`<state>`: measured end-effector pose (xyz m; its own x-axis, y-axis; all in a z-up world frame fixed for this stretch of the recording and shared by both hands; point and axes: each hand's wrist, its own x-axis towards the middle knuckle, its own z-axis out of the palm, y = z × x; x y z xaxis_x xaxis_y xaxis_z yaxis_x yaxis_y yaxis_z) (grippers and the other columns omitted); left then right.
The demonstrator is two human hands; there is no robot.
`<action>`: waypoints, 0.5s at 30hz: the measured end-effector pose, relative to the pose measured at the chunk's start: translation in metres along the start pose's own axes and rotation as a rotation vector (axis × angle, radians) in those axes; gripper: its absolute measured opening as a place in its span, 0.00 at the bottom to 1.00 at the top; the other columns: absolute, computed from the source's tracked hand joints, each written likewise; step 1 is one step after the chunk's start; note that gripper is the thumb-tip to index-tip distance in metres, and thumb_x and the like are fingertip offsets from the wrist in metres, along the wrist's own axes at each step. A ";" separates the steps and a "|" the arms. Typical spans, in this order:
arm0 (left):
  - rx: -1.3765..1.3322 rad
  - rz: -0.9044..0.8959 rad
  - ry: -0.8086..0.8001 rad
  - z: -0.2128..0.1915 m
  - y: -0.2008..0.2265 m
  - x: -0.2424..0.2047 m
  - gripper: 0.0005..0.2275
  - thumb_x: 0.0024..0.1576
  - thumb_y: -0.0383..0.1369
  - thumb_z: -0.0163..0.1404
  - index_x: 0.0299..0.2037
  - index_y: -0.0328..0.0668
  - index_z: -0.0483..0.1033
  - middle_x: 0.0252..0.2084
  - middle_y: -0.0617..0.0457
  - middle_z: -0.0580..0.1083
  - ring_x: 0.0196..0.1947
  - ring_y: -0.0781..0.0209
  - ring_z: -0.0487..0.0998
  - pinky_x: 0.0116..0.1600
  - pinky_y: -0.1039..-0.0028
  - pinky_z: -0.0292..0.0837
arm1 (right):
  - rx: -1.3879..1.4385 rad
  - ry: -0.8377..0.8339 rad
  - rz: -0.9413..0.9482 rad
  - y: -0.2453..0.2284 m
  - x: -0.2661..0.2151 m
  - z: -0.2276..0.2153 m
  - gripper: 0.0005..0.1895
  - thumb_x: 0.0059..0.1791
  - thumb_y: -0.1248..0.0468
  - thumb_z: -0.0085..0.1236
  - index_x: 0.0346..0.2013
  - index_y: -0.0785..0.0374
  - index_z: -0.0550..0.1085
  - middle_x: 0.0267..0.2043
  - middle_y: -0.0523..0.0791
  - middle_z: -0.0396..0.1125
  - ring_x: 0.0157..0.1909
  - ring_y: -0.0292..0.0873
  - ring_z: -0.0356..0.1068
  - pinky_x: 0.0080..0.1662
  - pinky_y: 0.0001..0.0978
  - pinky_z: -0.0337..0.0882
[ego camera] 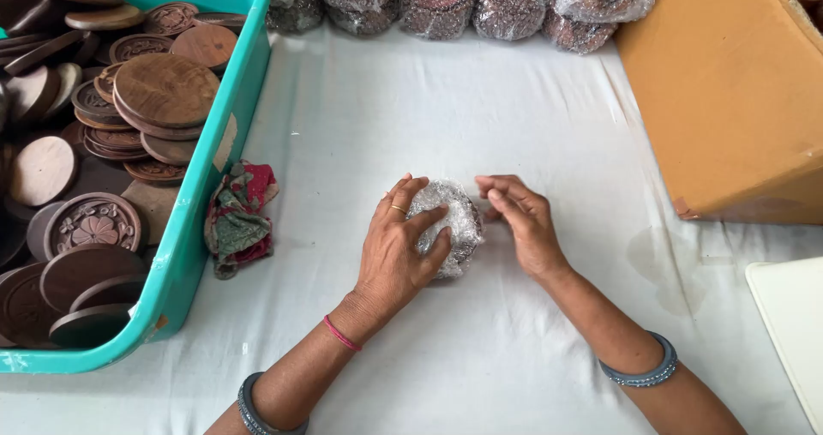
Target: Clean and polish wooden carved items using a cloth.
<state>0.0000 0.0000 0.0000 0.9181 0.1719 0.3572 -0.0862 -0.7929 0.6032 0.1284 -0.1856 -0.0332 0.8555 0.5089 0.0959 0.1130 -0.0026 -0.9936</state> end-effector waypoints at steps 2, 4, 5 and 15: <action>-0.020 -0.014 -0.006 -0.006 0.004 0.001 0.14 0.55 0.36 0.56 0.49 0.41 0.82 0.67 0.39 0.64 0.73 0.43 0.58 0.71 0.53 0.59 | -0.028 0.007 -0.019 0.001 0.000 -0.002 0.18 0.53 0.52 0.54 0.53 0.59 0.77 0.54 0.43 0.69 0.58 0.40 0.67 0.56 0.37 0.72; -0.041 -0.027 -0.009 -0.008 0.005 0.002 0.14 0.54 0.36 0.57 0.49 0.41 0.82 0.67 0.38 0.63 0.73 0.42 0.57 0.70 0.53 0.60 | -0.057 0.013 -0.042 -0.002 -0.001 0.001 0.21 0.53 0.52 0.57 0.55 0.60 0.76 0.55 0.44 0.67 0.60 0.40 0.66 0.57 0.36 0.71; -0.061 -0.021 -0.007 -0.009 0.005 0.002 0.14 0.54 0.36 0.56 0.49 0.41 0.82 0.67 0.37 0.63 0.73 0.41 0.57 0.70 0.52 0.60 | -0.107 -0.056 -0.087 -0.004 -0.003 0.005 0.25 0.51 0.52 0.59 0.58 0.60 0.73 0.58 0.44 0.66 0.61 0.40 0.65 0.57 0.36 0.72; -0.030 0.059 -0.001 -0.003 -0.005 -0.001 0.13 0.58 0.37 0.56 0.51 0.44 0.82 0.70 0.37 0.59 0.75 0.35 0.52 0.71 0.45 0.61 | -0.193 -0.194 -0.029 -0.002 0.000 0.004 0.44 0.44 0.45 0.64 0.69 0.60 0.61 0.66 0.48 0.62 0.65 0.43 0.63 0.57 0.38 0.72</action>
<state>-0.0021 0.0059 -0.0014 0.9114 0.1246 0.3922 -0.1519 -0.7839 0.6021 0.1261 -0.1818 -0.0315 0.7395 0.6668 0.0925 0.2462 -0.1401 -0.9590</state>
